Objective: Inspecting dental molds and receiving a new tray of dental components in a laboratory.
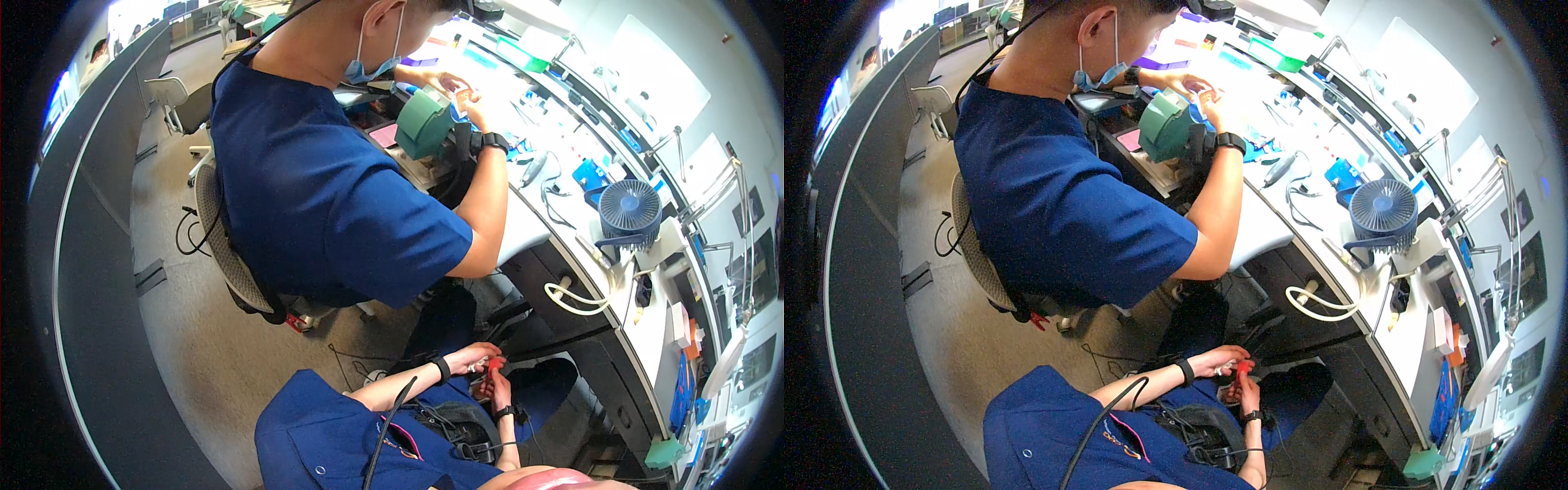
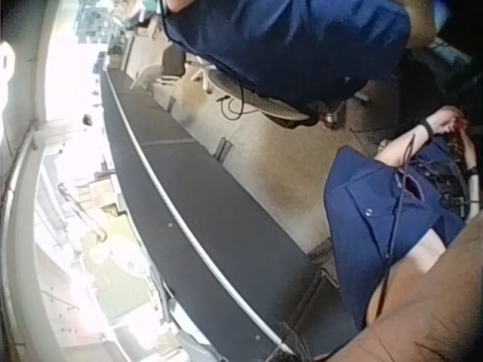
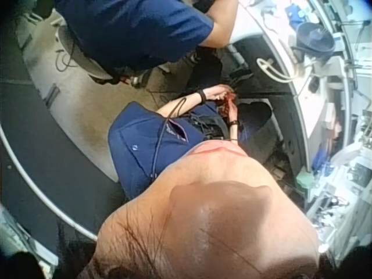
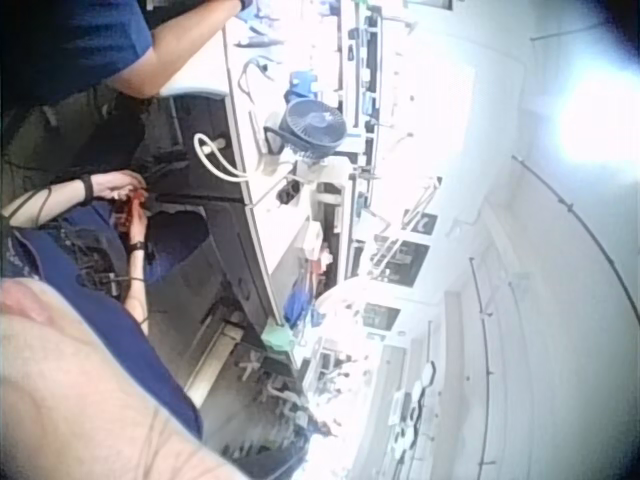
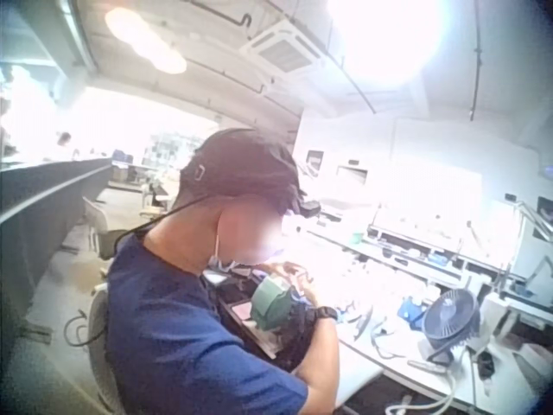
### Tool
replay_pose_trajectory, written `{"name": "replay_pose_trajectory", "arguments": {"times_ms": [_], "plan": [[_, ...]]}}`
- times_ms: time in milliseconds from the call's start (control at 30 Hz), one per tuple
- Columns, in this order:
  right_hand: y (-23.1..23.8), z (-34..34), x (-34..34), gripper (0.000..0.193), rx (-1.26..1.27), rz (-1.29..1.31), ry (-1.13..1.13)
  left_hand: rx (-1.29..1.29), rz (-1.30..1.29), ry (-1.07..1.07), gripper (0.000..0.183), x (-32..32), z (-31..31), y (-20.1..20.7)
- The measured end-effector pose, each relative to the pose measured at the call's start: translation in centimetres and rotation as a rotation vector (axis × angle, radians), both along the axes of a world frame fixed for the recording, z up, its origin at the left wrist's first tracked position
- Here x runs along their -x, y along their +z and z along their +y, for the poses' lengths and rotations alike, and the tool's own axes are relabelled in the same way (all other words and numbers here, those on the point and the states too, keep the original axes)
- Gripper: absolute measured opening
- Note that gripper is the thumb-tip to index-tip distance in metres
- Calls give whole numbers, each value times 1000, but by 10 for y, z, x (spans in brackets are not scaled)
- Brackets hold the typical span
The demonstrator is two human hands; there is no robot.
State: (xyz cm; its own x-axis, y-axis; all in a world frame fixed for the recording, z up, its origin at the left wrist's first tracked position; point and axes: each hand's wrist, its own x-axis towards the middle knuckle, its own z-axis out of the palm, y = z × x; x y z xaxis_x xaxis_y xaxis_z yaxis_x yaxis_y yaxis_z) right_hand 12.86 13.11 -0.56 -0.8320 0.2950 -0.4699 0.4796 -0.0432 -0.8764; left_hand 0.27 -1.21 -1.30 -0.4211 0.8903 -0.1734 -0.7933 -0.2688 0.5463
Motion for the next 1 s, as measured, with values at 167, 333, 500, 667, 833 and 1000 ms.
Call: {"name": "replay_pose_trajectory", "arguments": {"times_ms": [167, 333, 500, 667, 833, 1000], "plan": [[-8, 6, -2, 42, -111, 17, 4, 29, -1, -2, 21, -2, 5, 0], [-4, 5, 0, 42, -162, 79, -12, 21, 8, -9, 22, 1, 0, 3], [-11, 10, 0, 43, -155, 85, -123, -30, -36, 28, 22, -1, 0, 4], [-11, 18, 2, 44, -163, 146, -206, 1, -58, 20, 21, 0, 3, 1], [-11, 17, 1, 45, -183, 124, -157, 52, -14, -21, 21, -1, -1, 5], [-12, 17, -1, 46, -152, 102, -170, 91, 50, -112, 22, -4, 0, 15]]}}
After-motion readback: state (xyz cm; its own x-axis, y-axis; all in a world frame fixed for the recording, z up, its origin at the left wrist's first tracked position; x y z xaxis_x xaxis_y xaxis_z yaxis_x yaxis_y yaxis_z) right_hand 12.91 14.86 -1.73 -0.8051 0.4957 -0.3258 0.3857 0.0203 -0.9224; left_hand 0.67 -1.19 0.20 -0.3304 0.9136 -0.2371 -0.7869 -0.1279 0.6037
